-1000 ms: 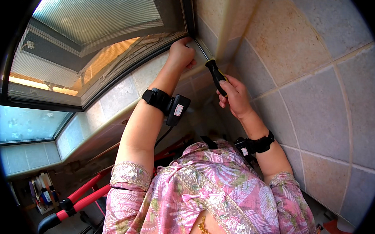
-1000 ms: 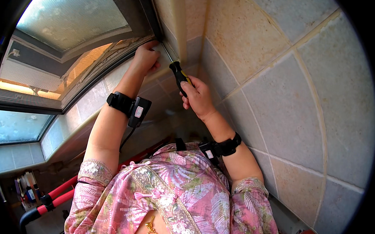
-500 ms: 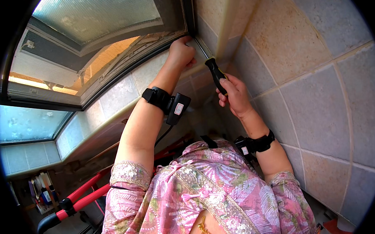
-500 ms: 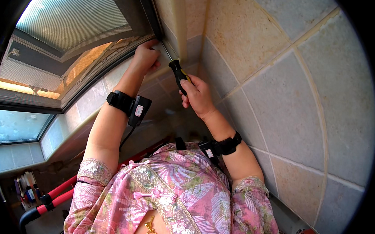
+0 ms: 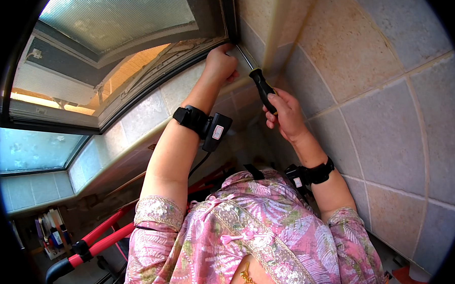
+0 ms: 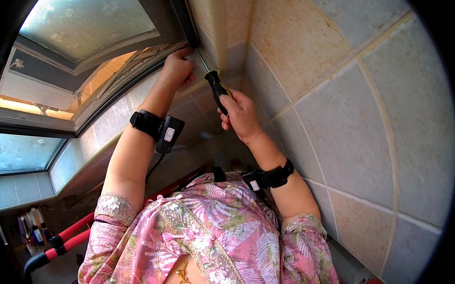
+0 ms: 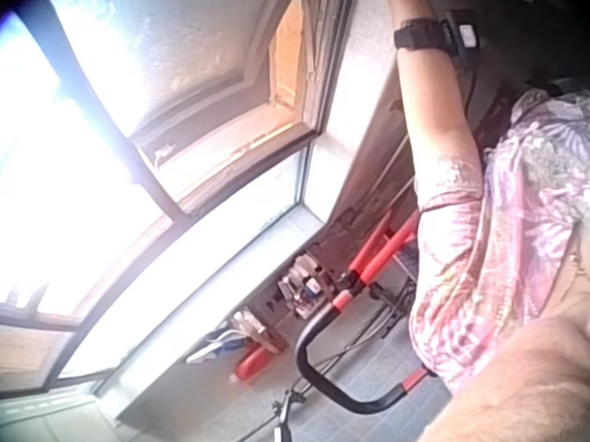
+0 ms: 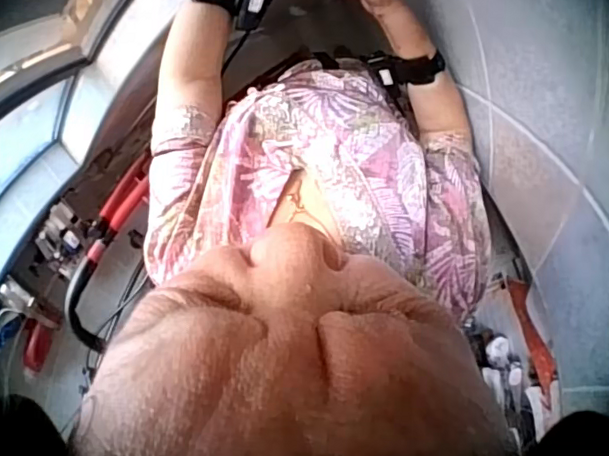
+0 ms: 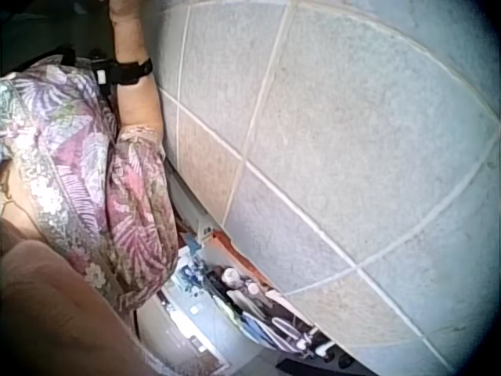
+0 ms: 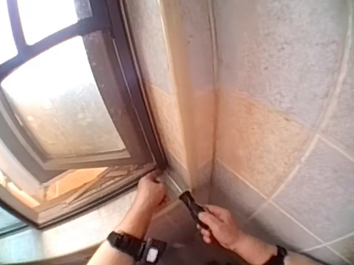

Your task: The person carries a step ladder into a bathroom, places it near a window, and uses a screwdriver to tighten or adjust the screws on the window frame and latch.

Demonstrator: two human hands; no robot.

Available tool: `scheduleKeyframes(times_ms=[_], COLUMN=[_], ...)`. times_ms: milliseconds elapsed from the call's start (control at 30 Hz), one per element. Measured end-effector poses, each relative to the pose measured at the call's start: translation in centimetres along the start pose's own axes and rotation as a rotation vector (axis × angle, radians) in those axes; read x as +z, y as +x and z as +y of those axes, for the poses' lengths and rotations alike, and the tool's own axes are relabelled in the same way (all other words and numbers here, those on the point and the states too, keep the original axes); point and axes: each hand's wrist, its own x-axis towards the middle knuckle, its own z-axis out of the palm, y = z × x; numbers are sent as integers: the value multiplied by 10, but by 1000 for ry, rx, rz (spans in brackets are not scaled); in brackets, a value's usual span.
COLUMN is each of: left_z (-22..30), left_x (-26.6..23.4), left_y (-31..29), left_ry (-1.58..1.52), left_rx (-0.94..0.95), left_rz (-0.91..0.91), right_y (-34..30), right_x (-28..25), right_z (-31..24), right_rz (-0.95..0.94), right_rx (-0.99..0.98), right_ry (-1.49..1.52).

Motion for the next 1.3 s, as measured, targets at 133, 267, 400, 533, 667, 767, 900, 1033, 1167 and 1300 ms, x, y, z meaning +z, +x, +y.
scheduleKeyframes(times_ms=[133, 267, 400, 533, 667, 767, 900, 1033, 1167, 1300], left_z=[0, -2, 0, 1, 1, 2, 3, 5, 3, 1], left_x=[0, 1, 1, 1, 2, 2, 1, 2, 1, 3], left_y=[1, 2, 1, 0, 0, 0, -1, -2, 0, 2], left_ry=[-3, -10, -5, 4, 7, 0, -7, 13, 13, 4], left_rx=[-2, 3, 5, -8, -19, -27, -45, -41, -31, -21], left_rz=[1, 1, 9, 6, -8, -14, -13, -14, -6, 0], right_y=[-2, -1, -2, -2, -2, -2, -2, -2, -2, -2], right_x=[1, 1, 1, 2, 2, 1, 2, 1, 1, 1], right_z=[-1, 1, 0, 0, -1, -1, -1, -1, -1, -1], right_rz=[1, 5, 13, 13, 29, 26, 20, 18, 18, 25], right_rx=[8, 1, 4, 4, 7, 5, 4, -1, 1, -2], right_ry=[-1, 6, 4, -1, 1, 3, -1, -8, -6, -5])
